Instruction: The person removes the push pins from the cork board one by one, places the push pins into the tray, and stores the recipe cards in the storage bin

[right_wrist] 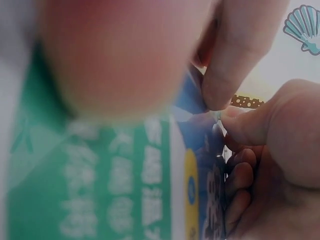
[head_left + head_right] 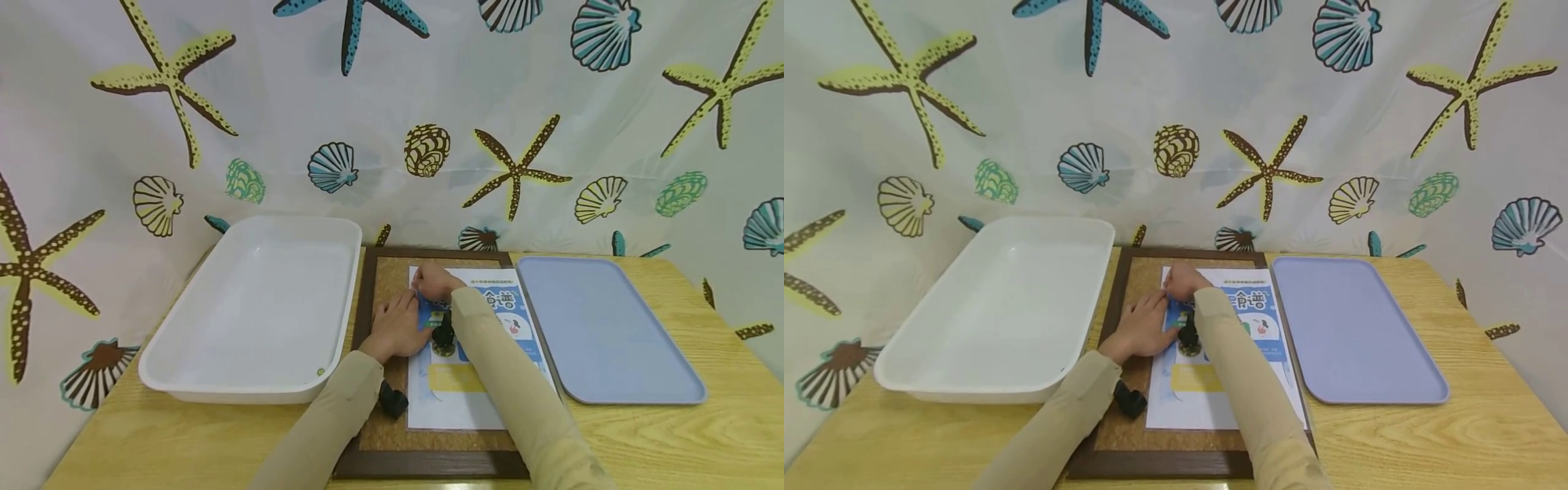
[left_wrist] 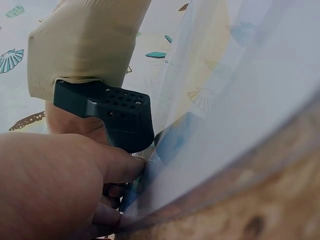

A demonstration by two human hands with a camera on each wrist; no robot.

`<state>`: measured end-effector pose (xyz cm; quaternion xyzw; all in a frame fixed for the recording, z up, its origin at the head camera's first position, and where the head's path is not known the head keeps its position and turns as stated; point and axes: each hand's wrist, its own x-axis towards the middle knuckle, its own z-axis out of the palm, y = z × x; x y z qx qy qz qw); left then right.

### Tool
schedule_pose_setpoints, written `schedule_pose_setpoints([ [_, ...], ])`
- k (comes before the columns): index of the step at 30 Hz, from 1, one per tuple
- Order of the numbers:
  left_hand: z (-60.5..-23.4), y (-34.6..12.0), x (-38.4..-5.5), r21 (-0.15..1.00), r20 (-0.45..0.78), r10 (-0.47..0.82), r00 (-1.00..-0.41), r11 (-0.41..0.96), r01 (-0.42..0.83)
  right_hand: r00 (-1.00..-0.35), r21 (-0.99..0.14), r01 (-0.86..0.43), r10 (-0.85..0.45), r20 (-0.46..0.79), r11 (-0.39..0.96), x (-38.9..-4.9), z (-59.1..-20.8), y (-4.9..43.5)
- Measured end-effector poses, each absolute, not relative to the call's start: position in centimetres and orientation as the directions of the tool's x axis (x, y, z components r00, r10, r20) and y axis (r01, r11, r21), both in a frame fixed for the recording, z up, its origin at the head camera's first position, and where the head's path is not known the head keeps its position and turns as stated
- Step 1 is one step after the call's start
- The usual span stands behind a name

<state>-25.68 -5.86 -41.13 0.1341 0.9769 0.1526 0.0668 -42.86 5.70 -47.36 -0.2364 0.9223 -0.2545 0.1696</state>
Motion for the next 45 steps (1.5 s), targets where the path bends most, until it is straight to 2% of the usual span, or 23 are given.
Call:
schedule_pose_setpoints([
  [3, -41.3, -5.9, -25.5, 0.324, -0.089, 0.276, -0.957, 0.917, 0.234, -0.821, -0.556, -0.356, -0.535, -0.198, 0.751, -44.2, -49.1, 5.8],
  [6, -41.4, -6.0, -25.4, 0.330, -0.087, 0.273, -0.958, 0.915, 0.231, -0.819, -0.542, -0.363, -0.537, -0.204, 0.758, -44.2, -49.1, 5.7],
  [13, -41.5, -6.0, -25.4, 0.322, -0.090, 0.271, -0.958, 0.919, 0.229, -0.840, -0.509, -0.308, -0.481, -0.251, 0.804, -38.0, -42.3, 4.8],
  [17, -41.7, -6.0, -25.5, 0.323, -0.100, 0.275, -0.956, 0.918, 0.230, -0.839, -0.536, -0.304, -0.488, -0.241, 0.788, -36.5, -41.1, 4.9],
  [20, -41.8, -6.1, -25.6, 0.325, -0.104, 0.270, -0.957, 0.919, 0.224, -0.836, -0.563, -0.315, -0.504, -0.218, 0.764, -36.7, -41.6, 5.0],
  [27, -41.7, -6.4, -25.5, 0.334, -0.113, 0.267, -0.957, 0.917, 0.217, -0.827, -0.612, -0.339, -0.537, -0.168, 0.714, -43.6, -49.3, 5.7],
  [30, -41.7, -6.4, -25.3, 0.343, -0.109, 0.264, -0.958, 0.915, 0.213, -0.835, -0.622, -0.301, -0.515, -0.194, 0.723, -42.0, -47.9, 5.5],
  [34, -41.7, -6.4, -25.2, 0.344, -0.107, 0.265, -0.958, 0.914, 0.214, -0.855, -0.644, -0.252, -0.478, -0.201, 0.722, -37.7, -43.5, 5.3],
  [36, -41.6, -6.3, -25.3, 0.346, -0.099, 0.266, -0.959, 0.913, 0.217, -0.868, -0.663, -0.260, -0.471, -0.157, 0.702, -36.6, -42.5, 5.5],
  [40, -41.4, -6.3, -25.4, 0.339, -0.095, 0.263, -0.960, 0.915, 0.217, -0.889, -0.705, -0.241, -0.443, -0.116, 0.667, -35.8, -41.8, 5.7],
  [45, -41.4, -5.9, -25.7, 0.329, -0.094, 0.275, -0.957, 0.915, 0.231, -0.900, -0.744, -0.185, -0.415, -0.135, 0.642, -35.6, -41.3, 6.4],
])
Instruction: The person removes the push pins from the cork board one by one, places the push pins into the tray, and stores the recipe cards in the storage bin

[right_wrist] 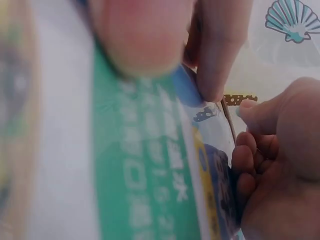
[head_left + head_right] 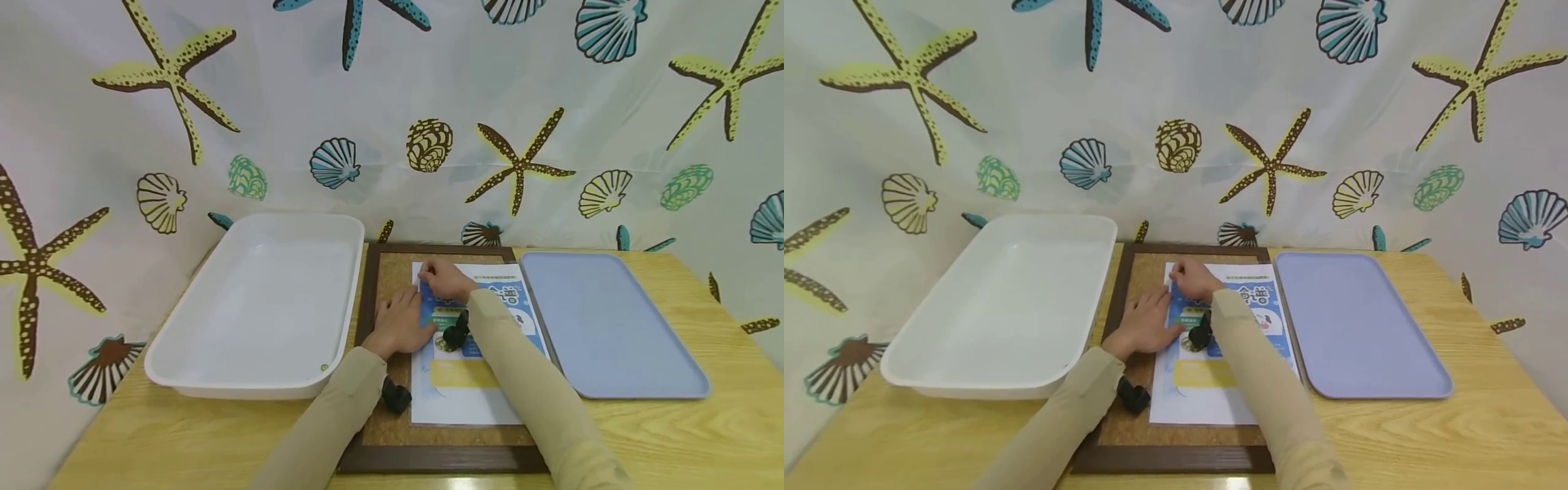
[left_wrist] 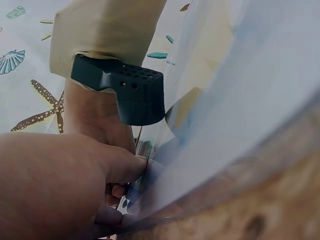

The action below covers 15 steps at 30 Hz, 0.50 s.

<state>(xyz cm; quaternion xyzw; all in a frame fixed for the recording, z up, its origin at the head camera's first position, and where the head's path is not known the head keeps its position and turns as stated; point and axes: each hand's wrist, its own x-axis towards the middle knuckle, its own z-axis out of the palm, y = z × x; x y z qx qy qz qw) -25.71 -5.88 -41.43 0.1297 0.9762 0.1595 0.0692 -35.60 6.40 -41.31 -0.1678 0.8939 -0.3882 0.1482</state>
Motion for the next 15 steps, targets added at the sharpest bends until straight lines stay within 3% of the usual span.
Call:
schedule_pose_setpoints([
  [7, -41.2, -5.6, -25.6, 0.315, -0.116, 0.271, -0.956, 0.922, 0.224, -0.892, -0.776, -0.212, -0.442, -0.095, 0.595, -35.5, -41.4, 7.0],
  [15, -41.3, -5.8, -25.7, 0.312, -0.114, 0.275, -0.955, 0.922, 0.228, -0.897, -0.733, -0.211, -0.427, -0.119, 0.647, -34.8, -40.7, 7.9],
])
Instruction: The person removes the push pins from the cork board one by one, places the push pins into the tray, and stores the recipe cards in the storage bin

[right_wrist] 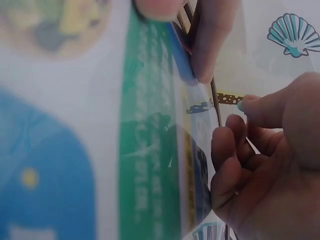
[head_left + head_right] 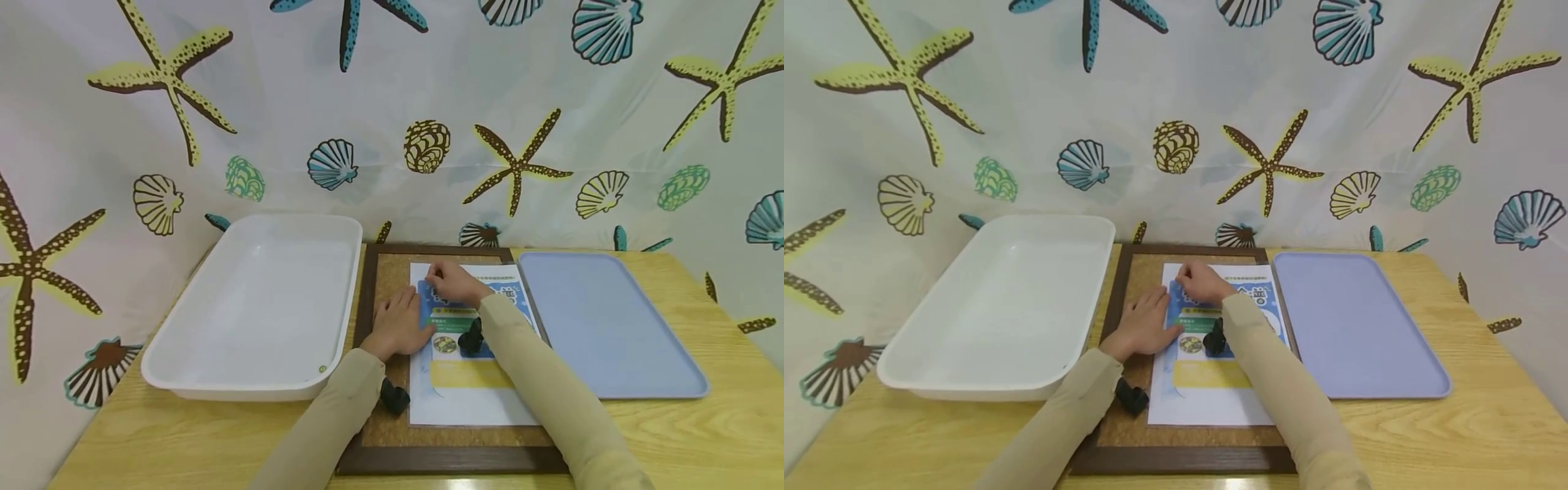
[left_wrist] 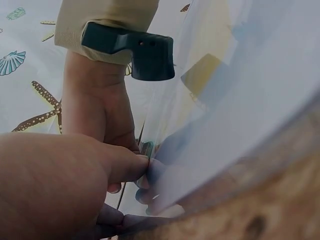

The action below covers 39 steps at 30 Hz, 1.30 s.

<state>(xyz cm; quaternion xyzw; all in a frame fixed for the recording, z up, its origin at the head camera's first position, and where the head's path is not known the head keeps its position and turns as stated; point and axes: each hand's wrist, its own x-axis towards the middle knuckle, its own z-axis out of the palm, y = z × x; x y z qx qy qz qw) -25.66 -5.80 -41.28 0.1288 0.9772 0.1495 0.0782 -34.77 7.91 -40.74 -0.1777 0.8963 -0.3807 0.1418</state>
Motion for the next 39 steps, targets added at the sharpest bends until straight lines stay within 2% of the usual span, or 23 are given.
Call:
schedule_pose_setpoints([
  [12, -41.0, -5.6, -25.7, 0.322, -0.119, 0.275, -0.954, 0.920, 0.225, -0.857, -0.709, -0.216, -0.478, -0.191, 0.671, -34.2, -39.6, 8.8],
  [19, -40.9, -5.4, -26.1, 0.323, -0.106, 0.275, -0.956, 0.918, 0.228, -0.880, -0.671, -0.194, -0.429, -0.204, 0.716, -33.9, -38.8, 10.0],
  [28, -41.7, -5.3, -25.6, 0.327, -0.117, 0.271, -0.955, 0.919, 0.221, -0.879, -0.658, -0.173, -0.417, -0.232, 0.733, -33.1, -40.1, 11.7],
  [35, -41.8, -5.1, -25.8, 0.330, -0.104, 0.269, -0.958, 0.918, 0.222, -0.896, -0.626, -0.194, -0.396, -0.200, 0.755, -33.3, -39.6, 14.1],
  [39, -41.6, -5.3, -25.9, 0.334, -0.115, 0.259, -0.959, 0.919, 0.209, -0.904, -0.653, -0.133, -0.361, -0.228, 0.745, -33.3, -39.2, 15.3],
])
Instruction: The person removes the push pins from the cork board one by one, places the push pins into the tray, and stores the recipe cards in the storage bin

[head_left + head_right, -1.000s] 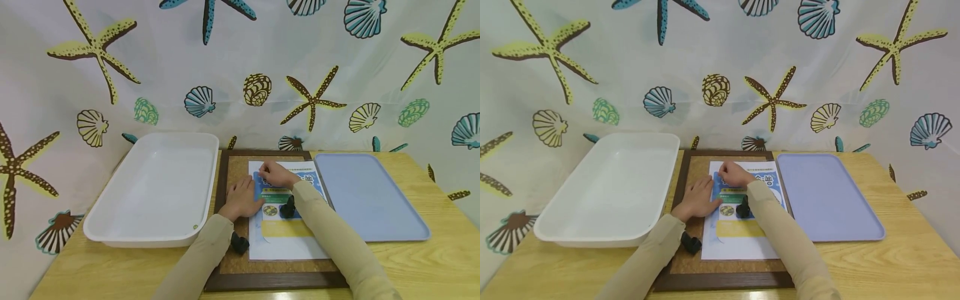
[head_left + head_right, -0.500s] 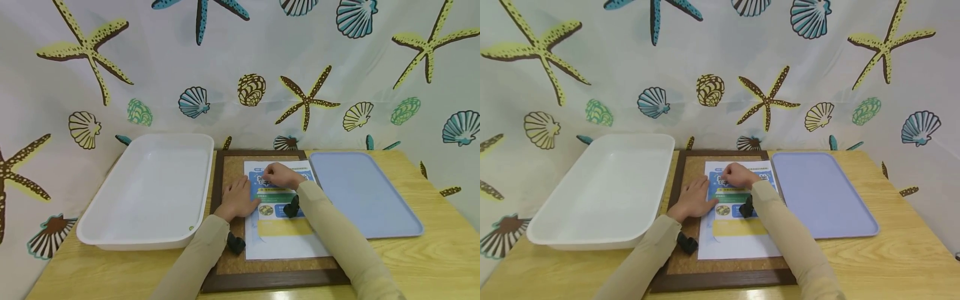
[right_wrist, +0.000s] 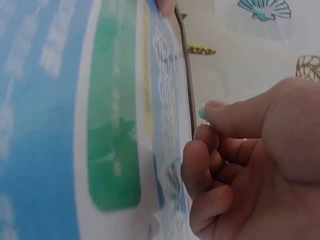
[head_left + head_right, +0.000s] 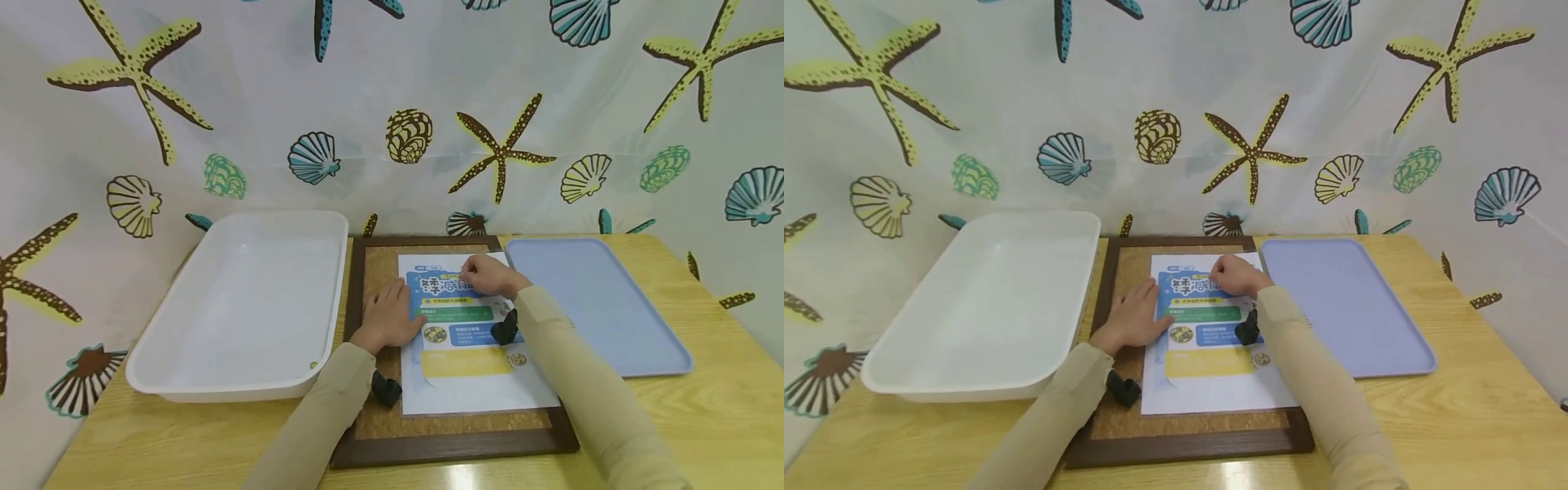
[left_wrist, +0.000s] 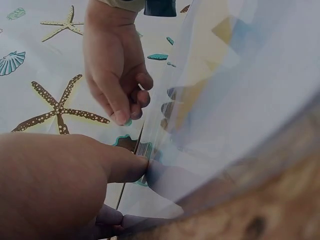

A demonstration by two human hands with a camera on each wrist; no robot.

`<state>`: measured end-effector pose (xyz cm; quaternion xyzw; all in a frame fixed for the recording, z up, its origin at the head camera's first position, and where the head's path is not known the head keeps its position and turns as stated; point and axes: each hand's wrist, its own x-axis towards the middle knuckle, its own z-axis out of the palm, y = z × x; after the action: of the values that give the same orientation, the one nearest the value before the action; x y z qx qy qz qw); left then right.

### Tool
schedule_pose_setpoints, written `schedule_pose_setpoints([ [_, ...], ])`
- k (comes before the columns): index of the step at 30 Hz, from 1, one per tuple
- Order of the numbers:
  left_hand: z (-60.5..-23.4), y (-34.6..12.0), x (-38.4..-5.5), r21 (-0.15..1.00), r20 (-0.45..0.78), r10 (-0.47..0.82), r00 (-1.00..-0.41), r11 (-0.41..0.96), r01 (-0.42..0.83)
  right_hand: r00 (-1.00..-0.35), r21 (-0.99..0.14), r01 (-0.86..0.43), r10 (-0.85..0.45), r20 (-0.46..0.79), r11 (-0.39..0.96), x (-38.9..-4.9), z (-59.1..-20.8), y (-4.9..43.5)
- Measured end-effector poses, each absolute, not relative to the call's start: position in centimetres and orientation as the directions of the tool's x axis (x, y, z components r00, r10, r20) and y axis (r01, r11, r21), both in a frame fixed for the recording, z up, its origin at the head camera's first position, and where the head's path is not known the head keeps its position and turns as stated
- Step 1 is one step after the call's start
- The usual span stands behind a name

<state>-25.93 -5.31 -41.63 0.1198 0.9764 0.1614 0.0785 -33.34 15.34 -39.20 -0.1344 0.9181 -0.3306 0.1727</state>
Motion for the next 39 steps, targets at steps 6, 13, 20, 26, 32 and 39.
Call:
schedule_pose_setpoints([
  [6, -41.3, -5.4, -25.9, 0.338, -0.125, 0.244, -0.962, 0.922, 0.190, -0.894, -0.683, -0.087, -0.359, -0.267, 0.725, -33.4, -39.5, 17.0],
  [13, -41.4, -5.0, -25.9, 0.350, -0.119, 0.255, -0.960, 0.915, 0.200, -0.930, -0.591, -0.038, -0.246, -0.274, 0.806, -32.9, -39.4, 18.9],
  [20, -41.5, -5.2, -25.6, 0.344, -0.125, 0.248, -0.961, 0.919, 0.192, -0.940, -0.597, -0.011, -0.212, -0.267, 0.802, -32.5, -39.8, 20.9],
  [26, -41.3, -5.1, -25.8, 0.337, -0.114, 0.251, -0.961, 0.920, 0.200, -0.951, -0.605, -0.004, -0.189, -0.243, 0.796, -32.3, -39.6, 22.8],
  [32, -41.3, -5.0, -25.8, 0.350, -0.123, 0.249, -0.961, 0.917, 0.192, -0.946, -0.577, 0.045, -0.151, -0.286, 0.815, -31.5, -40.0, 24.2],
  [39, -41.3, -5.0, -25.9, 0.337, -0.140, 0.251, -0.958, 0.922, 0.192, -0.943, -0.580, 0.067, -0.138, -0.302, 0.812, -30.6, -40.4, 25.9],
])
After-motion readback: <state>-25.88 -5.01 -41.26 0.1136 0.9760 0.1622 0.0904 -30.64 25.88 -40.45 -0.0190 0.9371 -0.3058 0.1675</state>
